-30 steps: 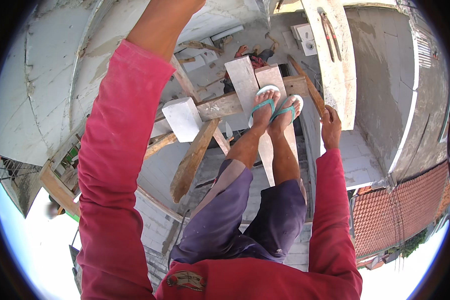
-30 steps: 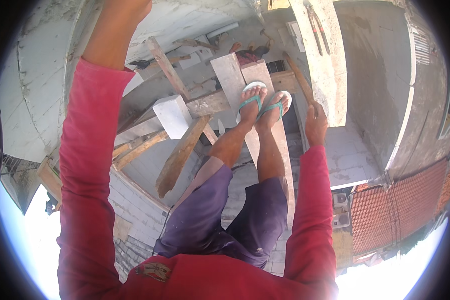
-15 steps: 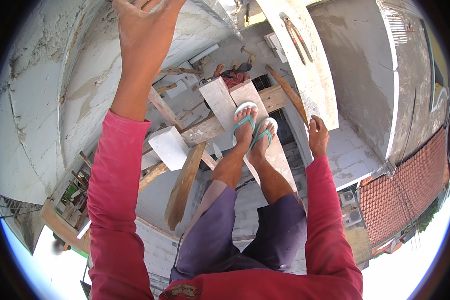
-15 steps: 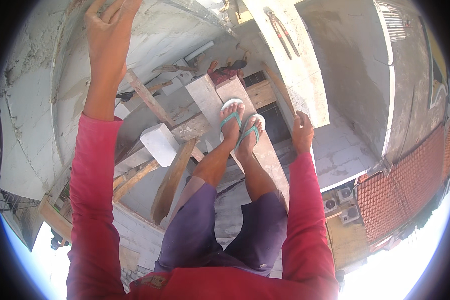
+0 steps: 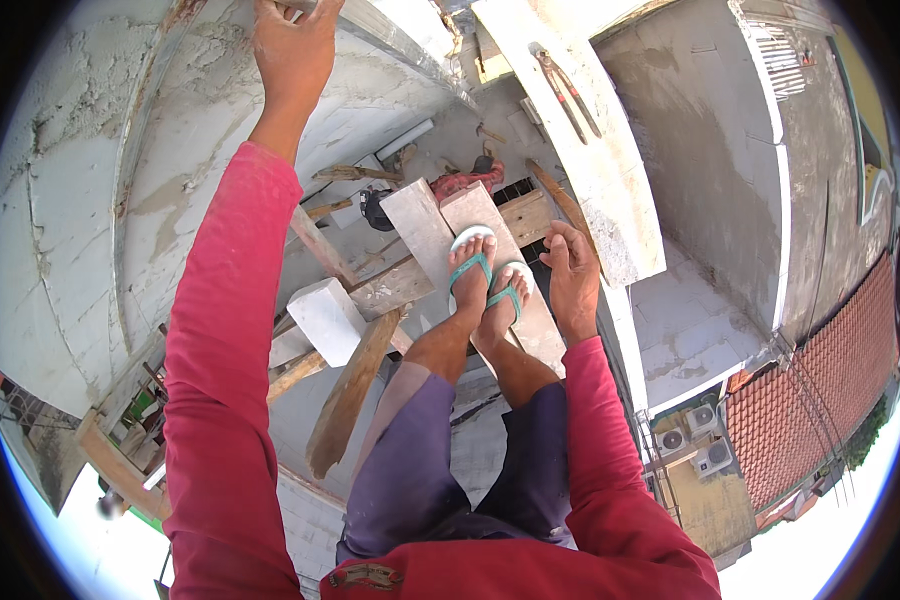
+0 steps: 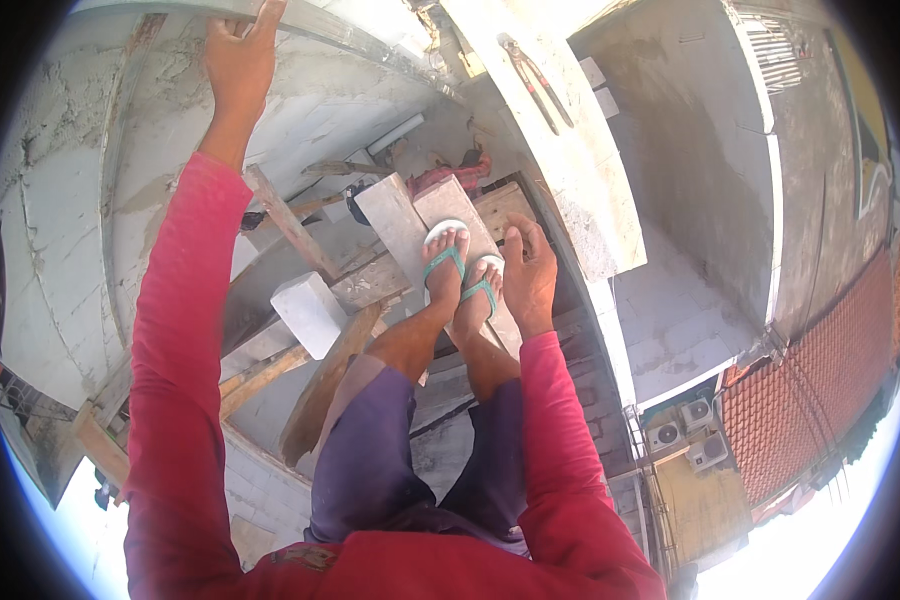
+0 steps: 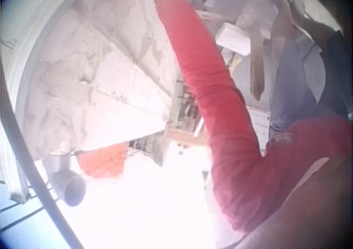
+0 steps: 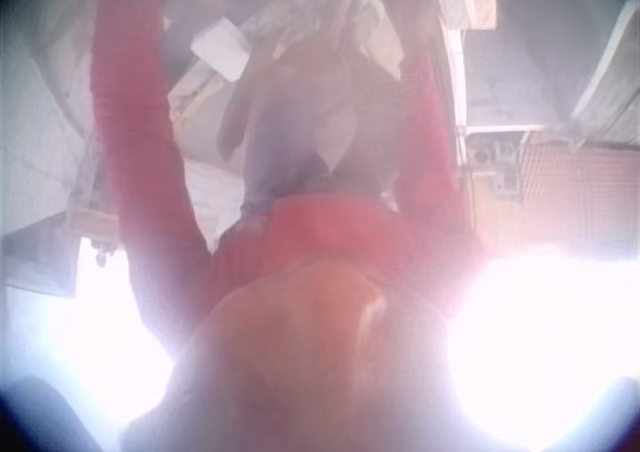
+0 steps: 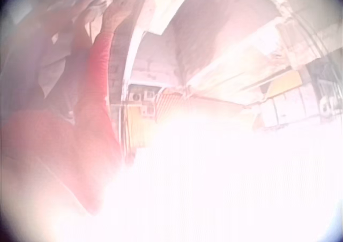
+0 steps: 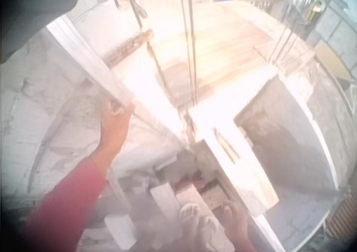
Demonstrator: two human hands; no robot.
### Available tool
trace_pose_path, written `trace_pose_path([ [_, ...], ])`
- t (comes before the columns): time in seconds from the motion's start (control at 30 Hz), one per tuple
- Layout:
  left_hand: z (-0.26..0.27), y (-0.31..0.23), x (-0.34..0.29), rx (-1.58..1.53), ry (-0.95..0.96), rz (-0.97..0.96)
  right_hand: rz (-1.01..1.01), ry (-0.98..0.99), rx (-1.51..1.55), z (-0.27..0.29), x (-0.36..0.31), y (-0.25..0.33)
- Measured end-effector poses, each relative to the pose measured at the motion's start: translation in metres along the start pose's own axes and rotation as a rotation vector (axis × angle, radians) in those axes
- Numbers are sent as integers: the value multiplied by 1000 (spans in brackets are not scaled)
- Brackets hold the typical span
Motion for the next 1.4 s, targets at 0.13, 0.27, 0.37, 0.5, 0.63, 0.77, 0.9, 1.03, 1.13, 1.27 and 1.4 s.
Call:
trace_pose_path([
  [0.13,-10,28,7,45,-36,-110,108,57,-65,-20,-8,3],
  [0.27,10,-3,-19,-16,-77,-221,133,35,-122,-15,-1,-7],
  [0.37,45,9,-25,7,40,-202,142,43,-187,-13,-1,-10],
  [0.5,71,12,-40,-76,141,-97,149,60,-305,-16,11,-2],
  [0.63,91,33,-38,-195,148,-51,275,78,-226,-32,32,21],
  [0.77,96,57,-46,-194,103,42,501,79,-263,-55,65,25],
  [0.9,76,72,-31,-283,75,87,673,47,-337,-54,96,33],
  [1.03,79,75,-33,-276,-39,80,598,94,-291,-60,111,49],
  [1.13,73,72,-30,-296,-110,68,645,66,-313,-60,133,47],
  [1.27,65,56,-24,-262,-186,39,718,13,-377,-40,160,50],
  [1.4,73,65,-29,-278,-199,36,802,21,-363,-43,165,70],
])
Point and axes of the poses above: each hand's wrist, its own x-axis towards the middle knuckle, its own z-axis out of the back of the hand, y = z × x, the point moved 2 cm from there along x, towards the middle knuckle, and after that the axes turned 3 degrees about z, right-handed, at the moved point
